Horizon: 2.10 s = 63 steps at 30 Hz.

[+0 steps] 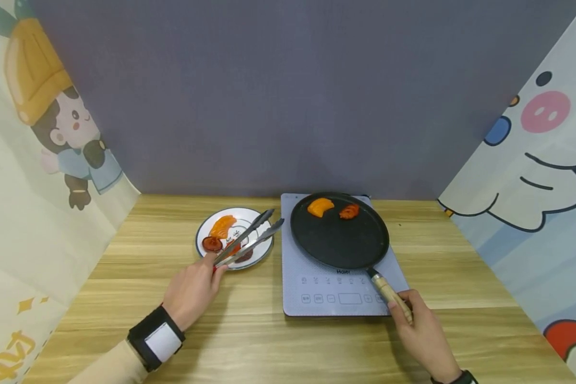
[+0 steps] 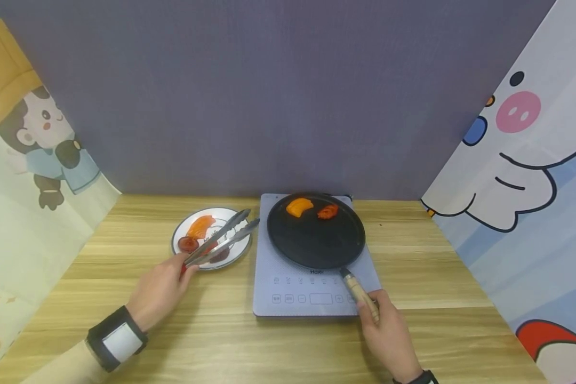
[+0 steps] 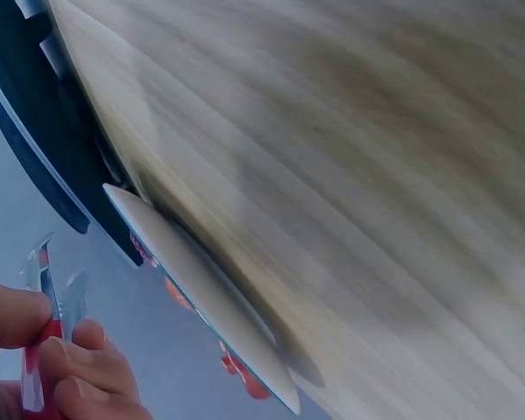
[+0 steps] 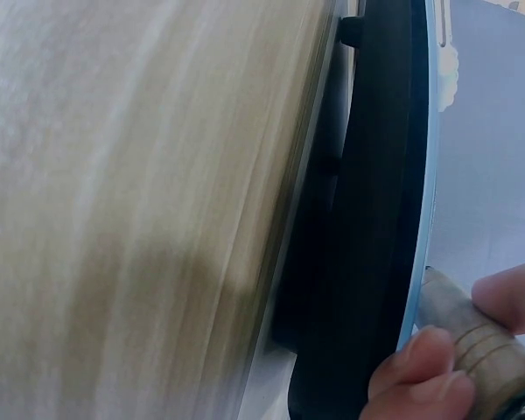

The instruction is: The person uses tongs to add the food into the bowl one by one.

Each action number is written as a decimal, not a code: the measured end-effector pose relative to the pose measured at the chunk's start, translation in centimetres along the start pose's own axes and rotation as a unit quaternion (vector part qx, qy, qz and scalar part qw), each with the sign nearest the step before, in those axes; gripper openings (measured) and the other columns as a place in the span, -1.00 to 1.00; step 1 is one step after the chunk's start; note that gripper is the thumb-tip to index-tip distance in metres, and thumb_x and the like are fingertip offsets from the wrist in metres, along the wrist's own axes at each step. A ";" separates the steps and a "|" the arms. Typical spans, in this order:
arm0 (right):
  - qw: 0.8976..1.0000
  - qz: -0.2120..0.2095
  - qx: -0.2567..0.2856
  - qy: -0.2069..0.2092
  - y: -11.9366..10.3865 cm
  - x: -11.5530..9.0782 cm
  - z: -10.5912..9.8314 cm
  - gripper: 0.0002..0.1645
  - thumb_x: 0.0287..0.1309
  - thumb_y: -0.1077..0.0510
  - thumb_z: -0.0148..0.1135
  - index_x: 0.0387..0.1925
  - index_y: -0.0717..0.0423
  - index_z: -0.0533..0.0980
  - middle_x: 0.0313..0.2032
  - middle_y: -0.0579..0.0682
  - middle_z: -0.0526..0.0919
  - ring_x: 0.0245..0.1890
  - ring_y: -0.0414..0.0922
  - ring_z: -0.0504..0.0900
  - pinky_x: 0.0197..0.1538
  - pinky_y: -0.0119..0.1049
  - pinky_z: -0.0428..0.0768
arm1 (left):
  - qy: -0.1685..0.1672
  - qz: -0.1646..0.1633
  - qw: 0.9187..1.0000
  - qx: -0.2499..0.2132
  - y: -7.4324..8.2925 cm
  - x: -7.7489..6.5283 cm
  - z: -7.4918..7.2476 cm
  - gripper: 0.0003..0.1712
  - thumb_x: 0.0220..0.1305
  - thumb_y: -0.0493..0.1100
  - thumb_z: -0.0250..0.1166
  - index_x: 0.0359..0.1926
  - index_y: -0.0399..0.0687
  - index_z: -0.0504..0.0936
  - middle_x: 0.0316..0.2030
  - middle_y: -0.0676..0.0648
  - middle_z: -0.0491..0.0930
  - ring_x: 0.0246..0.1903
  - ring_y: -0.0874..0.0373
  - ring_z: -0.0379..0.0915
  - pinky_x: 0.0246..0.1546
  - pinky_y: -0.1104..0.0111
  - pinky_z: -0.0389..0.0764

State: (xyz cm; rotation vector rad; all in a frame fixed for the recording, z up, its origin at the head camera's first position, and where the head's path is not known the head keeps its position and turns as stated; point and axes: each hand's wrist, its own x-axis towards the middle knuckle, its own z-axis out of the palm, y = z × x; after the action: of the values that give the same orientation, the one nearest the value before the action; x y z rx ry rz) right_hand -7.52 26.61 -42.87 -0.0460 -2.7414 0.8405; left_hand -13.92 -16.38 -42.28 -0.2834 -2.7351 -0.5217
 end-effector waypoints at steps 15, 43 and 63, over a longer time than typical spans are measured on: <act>1.000 0.004 0.001 -0.005 -0.2 -0.1 -0.1 -0.79 0.27 0.13 0.19 -0.14 0.15 0.44 -0.56 -0.09 0.35 -0.62 -0.25 0.27 -0.55 -0.35 0.23 | 0.015 -0.017 0.999 0.028 -2.1 -1.6 -0.7 -0.70 0.29 -0.02 0.25 -0.33 -0.20 0.48 -0.59 -0.05 0.44 -0.72 0.13 0.31 -0.77 0.29 0.25; 1.000 -0.002 0.000 -0.001 -0.2 0.0 -0.1 -0.80 0.26 0.15 0.20 -0.15 0.16 0.45 -0.56 -0.09 0.37 -0.63 -0.26 0.27 -0.56 -0.36 0.23 | 0.006 -0.053 0.997 0.047 -5.3 -1.6 -2.7 -0.66 0.32 -0.05 0.21 -0.40 -0.27 0.41 -0.69 -0.07 0.33 -0.78 0.07 0.25 -0.83 0.27 0.22; 1.000 0.007 -0.001 -0.013 -0.1 0.0 -0.1 -0.78 0.28 0.12 0.18 -0.13 0.16 0.44 -0.55 -0.08 0.37 -0.63 -0.26 0.27 -0.56 -0.35 0.23 | -0.037 -0.069 0.995 0.064 -5.9 -0.1 -2.8 -0.68 0.33 -0.09 0.20 -0.46 -0.24 0.43 -0.72 -0.07 0.33 -0.78 0.05 0.25 -0.83 0.22 0.20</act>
State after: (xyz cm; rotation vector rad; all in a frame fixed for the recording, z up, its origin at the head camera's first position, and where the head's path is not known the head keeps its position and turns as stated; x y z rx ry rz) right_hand -7.52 26.58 -42.71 -0.0560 -2.7700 0.8469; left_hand -14.52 -22.89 -41.72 -0.0848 -2.8603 -0.3762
